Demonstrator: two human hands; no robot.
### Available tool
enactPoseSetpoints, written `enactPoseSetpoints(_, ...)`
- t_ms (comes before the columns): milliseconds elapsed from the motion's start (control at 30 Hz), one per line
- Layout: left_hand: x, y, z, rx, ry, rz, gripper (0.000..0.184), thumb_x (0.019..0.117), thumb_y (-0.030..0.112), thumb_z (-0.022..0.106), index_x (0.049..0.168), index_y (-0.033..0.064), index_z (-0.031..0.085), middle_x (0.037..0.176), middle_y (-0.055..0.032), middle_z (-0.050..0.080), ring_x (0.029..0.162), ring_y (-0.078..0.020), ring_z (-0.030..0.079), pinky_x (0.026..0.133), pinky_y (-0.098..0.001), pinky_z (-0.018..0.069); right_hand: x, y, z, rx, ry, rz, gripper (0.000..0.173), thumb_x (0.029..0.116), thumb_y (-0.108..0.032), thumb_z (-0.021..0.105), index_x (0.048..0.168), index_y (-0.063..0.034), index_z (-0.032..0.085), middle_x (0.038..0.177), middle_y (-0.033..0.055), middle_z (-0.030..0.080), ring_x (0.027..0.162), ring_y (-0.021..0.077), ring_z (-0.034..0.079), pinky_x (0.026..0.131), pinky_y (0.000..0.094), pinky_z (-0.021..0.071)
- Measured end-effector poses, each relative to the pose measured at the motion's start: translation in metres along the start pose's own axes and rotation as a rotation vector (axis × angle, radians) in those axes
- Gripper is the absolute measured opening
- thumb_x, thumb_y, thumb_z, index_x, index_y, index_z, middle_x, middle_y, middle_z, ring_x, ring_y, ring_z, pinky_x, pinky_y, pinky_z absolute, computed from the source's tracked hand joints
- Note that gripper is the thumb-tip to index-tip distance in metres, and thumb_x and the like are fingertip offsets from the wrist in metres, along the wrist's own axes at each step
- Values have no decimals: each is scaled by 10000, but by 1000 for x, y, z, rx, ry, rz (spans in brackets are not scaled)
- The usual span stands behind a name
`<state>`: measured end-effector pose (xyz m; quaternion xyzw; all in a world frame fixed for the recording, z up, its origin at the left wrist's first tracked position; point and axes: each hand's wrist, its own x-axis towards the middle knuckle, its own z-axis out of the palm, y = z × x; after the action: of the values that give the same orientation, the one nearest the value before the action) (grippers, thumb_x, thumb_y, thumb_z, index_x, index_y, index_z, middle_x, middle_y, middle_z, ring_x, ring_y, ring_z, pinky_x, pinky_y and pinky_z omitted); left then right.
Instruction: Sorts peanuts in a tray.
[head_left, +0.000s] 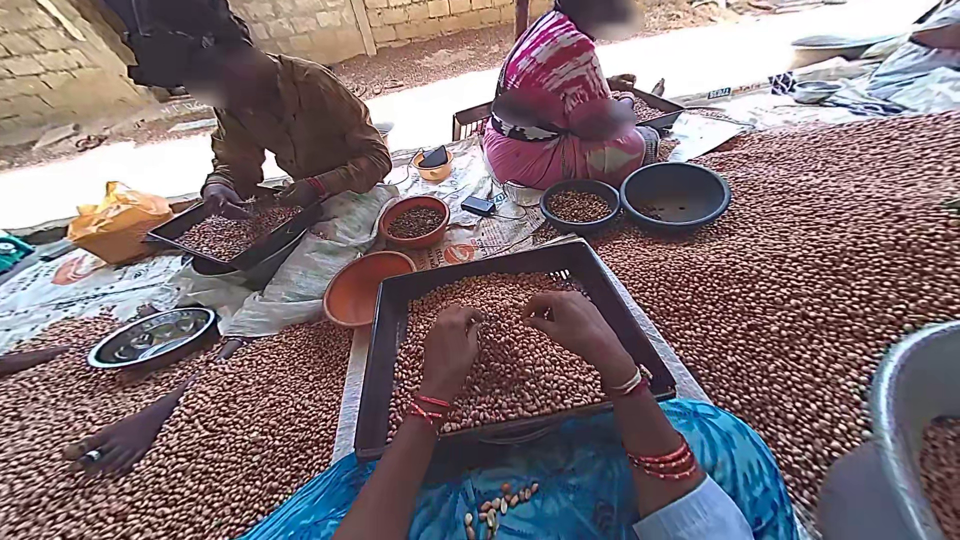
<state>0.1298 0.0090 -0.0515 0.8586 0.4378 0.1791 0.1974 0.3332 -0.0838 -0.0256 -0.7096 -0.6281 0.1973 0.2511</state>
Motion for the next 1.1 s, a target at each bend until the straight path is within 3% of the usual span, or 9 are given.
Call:
enactPoseSetpoints(200, -6, -29, -28, -608, 5, -198, 265, 982, -23, 469, 1229, -20, 566, 948, -82, 646, 647, -88, 628, 597, -245, 541, -7, -5, -6, -53, 29, 49, 216, 1011, -224, 636, 1126, -87, 758, 994, 119, 749, 945, 305, 697, 867, 556, 506)
enactPoseSetpoints(300, -12, -18, -29, -201, -102, -165, 267, 988, 117, 627, 1238, 28, 655, 844, -85, 617, 712, -186, 557, 716, -373, 482, -9, 0, -15, -85, 58, 109, 214, 1009, -210, 639, 1129, -88, 767, 1047, 132, 755, 1004, 322, 701, 908, 570, 507)
enactPoseSetpoints(467, -15, -2, -10, 39, -271, -130, 237, 998, 180, 638, 1154, 19, 714, 999, -182, 711, 934, -329, 686, 897, -517, 531, -12, 16, -24, -213, -44, 291, 185, 970, -201, 681, 1073, -77, 770, 1074, 174, 730, 1058, 370, 675, 913, 583, 500)
enactPoseSetpoints(600, -23, -18, -41, -434, -622, 144, 94, 957, 105, 691, 1006, 30, 718, 791, -6, 704, 639, -64, 644, 645, -256, 564, -14, 30, -23, -310, -241, 354, 193, 927, -227, 735, 1034, -73, 779, 1081, 193, 729, 1058, 399, 674, 891, 629, 501)
enactPoseSetpoints(667, -28, -28, -60, -865, -1005, 316, 114, 967, 62, 667, 1060, 52, 734, 951, -3, 784, 755, -71, 749, 724, -247, 636, -11, 32, -19, -326, -318, 340, 196, 911, -236, 759, 1038, -91, 787, 1081, 192, 731, 1050, 408, 675, 876, 643, 505)
enactPoseSetpoints(733, -30, -33, -75, -977, -1024, 363, 160, 987, 92, 662, 1127, 76, 737, 1068, -14, 783, 826, -94, 764, 761, -261, 644, -9, 32, -16, -327, -349, 330, 205, 897, -238, 781, 1058, -111, 791, 1099, 188, 730, 1073, 407, 668, 891, 644, 500)
enactPoseSetpoints(867, -22, -43, -84, -272, -375, -62, 114, 965, 46, 673, 1070, 27, 712, 908, -52, 734, 725, -140, 715, 733, -335, 616, -6, 36, -6, -310, -362, 295, 195, 875, -216, 796, 1043, -117, 792, 1067, 180, 736, 1045, 405, 675, 882, 647, 501)
enactPoseSetpoints(967, -14, -46, -71, 174, -375, -298, 211, 975, 124, 660, 1164, 85, 744, 1074, -160, 736, 1001, -326, 700, 934, -545, 520, -6, 35, -7, -322, -392, 288, 204, 899, -233, 772, 1062, -112, 788, 1079, 188, 732, 1062, 408, 672, 893, 649, 498)
enactPoseSetpoints(1100, -12, -40, -52, 415, -507, -427, 289, 967, 269, 701, 1198, 101, 743, 1224, -190, 704, 1193, -386, 645, 1014, -585, 485, -8, 35, -6, -322, -455, 325, 273, 940, -274, 728, 1081, -41, 750, 1091, 231, 711, 1077, 431, 663, 902, 659, 490)
